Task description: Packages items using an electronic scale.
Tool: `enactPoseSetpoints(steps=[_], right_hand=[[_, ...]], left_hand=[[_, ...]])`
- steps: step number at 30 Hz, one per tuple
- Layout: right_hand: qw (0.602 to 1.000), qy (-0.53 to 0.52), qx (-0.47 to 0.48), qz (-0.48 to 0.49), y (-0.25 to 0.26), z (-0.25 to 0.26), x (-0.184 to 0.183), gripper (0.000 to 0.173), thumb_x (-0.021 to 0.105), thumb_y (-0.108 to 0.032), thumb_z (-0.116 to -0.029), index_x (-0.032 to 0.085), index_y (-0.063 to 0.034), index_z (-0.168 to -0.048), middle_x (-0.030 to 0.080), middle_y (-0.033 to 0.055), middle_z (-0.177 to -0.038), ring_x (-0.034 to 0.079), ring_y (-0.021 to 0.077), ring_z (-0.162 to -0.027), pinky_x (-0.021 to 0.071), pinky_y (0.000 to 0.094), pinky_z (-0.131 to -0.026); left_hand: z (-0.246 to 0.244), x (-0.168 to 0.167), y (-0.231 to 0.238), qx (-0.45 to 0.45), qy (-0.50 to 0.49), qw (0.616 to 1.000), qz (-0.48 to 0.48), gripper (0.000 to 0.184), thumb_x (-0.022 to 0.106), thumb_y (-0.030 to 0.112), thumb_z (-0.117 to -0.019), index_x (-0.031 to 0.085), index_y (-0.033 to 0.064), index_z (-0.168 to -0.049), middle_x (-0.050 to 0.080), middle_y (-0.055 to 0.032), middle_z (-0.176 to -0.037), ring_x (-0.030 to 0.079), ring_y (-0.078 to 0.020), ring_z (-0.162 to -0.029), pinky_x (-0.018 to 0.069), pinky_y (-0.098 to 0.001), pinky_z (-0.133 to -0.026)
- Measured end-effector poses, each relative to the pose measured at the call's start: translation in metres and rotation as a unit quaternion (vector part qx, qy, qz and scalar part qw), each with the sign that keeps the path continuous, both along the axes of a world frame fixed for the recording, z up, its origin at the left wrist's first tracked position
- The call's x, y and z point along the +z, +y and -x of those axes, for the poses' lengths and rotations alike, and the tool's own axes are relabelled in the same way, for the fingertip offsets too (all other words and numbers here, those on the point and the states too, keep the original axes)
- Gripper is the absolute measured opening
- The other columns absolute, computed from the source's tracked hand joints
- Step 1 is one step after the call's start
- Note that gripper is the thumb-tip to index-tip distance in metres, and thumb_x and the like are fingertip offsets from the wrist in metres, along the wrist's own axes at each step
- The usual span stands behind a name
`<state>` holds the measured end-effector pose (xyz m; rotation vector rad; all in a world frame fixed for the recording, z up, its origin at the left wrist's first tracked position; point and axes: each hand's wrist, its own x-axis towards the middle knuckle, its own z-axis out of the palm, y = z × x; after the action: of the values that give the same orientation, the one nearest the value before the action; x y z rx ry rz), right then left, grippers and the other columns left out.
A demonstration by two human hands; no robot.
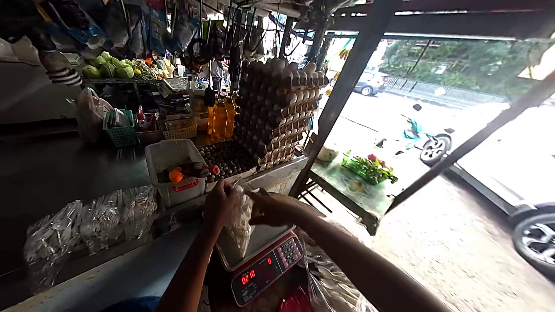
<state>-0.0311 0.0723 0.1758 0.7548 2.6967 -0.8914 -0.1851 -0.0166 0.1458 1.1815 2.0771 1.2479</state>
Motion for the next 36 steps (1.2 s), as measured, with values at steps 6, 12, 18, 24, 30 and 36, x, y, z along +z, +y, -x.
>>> enactPoseSetpoints(steps=[6,12,18,24,30,36], right_hand=[[0.992,0.061,-0.015,-0.109,-0.016,-0.023,-0.033,0.07,0.059,-0.008,-0.1004,0.026,-0.0098,-0.162,0.068,0.0257,-0.112,0.067,0.0451,-0.106,0.0488,0.0635,-0.096],[0.957,0.233,-0.074,-0.159,-0.017,-0.043,-0.008,0.03,0.053,-0.014,-0.1037,0.064,0.0001,-0.127,0.071,0.0185,-0.113,0.07,0.0315,-0.104,0.0535,0.0495,-0.095],[0.942,0.259,-0.094,-0.191,-0.019,-0.056,-0.022,0.029,0.053,-0.014,-0.1034,0.066,-0.0025,-0.127,0.071,0.018,-0.111,0.07,0.0345,-0.103,0.0539,0.0538,-0.092],[0.977,0.164,-0.084,-0.109,-0.027,-0.058,-0.035,0.062,0.056,-0.012,-0.1018,0.035,-0.0135,-0.16,0.069,0.0206,-0.112,0.067,0.039,-0.104,0.0497,0.059,-0.094],[0.926,0.311,-0.21,-0.04,-0.021,-0.077,-0.077,0.037,0.057,-0.01,-0.1008,0.059,-0.0018,-0.137,0.068,0.016,-0.104,0.066,0.0239,-0.091,0.0539,0.0396,-0.087],[0.854,0.346,-0.37,0.119,-0.007,-0.108,-0.183,0.03,0.058,-0.004,-0.0994,0.061,0.0065,-0.127,0.067,0.0219,-0.113,0.069,0.0255,-0.091,0.0583,0.042,-0.085]], left_hand=[[0.007,0.011,-0.014,-0.028,0.109,0.987,0.111,0.035,0.05,0.028,-0.1076,0.064,-0.0012,-0.12,0.068,-0.0207,-0.111,0.066,-0.0347,-0.104,0.0499,-0.0543,-0.093],[0.004,0.007,-0.014,-0.038,0.076,0.996,-0.013,0.033,0.051,0.023,-0.1078,0.062,-0.007,-0.118,0.067,-0.0199,-0.101,0.068,-0.0272,-0.085,0.0559,-0.0446,-0.083],[-0.005,0.003,-0.01,-0.017,0.091,0.995,-0.042,0.029,0.052,0.022,-0.1071,0.064,-0.0045,-0.111,0.066,-0.016,-0.092,0.066,-0.024,-0.077,0.0547,-0.0427,-0.077],[-0.019,0.001,-0.006,-0.027,-0.016,0.998,-0.053,0.027,0.051,0.017,-0.1079,0.061,-0.0073,-0.111,0.061,-0.0113,-0.085,0.06,-0.0136,-0.067,0.0539,-0.0303,-0.068],[-0.048,0.012,0.025,-0.121,-0.053,0.987,-0.092,0.027,0.051,0.018,-0.1077,0.06,-0.0069,-0.111,0.065,-0.0102,-0.085,0.063,-0.0135,-0.07,0.0545,-0.0301,-0.07],[-0.059,-0.076,0.061,-0.254,-0.02,0.967,-0.018,0.038,0.056,0.02,-0.1052,0.053,-0.0075,-0.131,0.064,-0.0216,-0.123,0.065,-0.025,-0.11,0.0526,-0.0385,-0.096]])
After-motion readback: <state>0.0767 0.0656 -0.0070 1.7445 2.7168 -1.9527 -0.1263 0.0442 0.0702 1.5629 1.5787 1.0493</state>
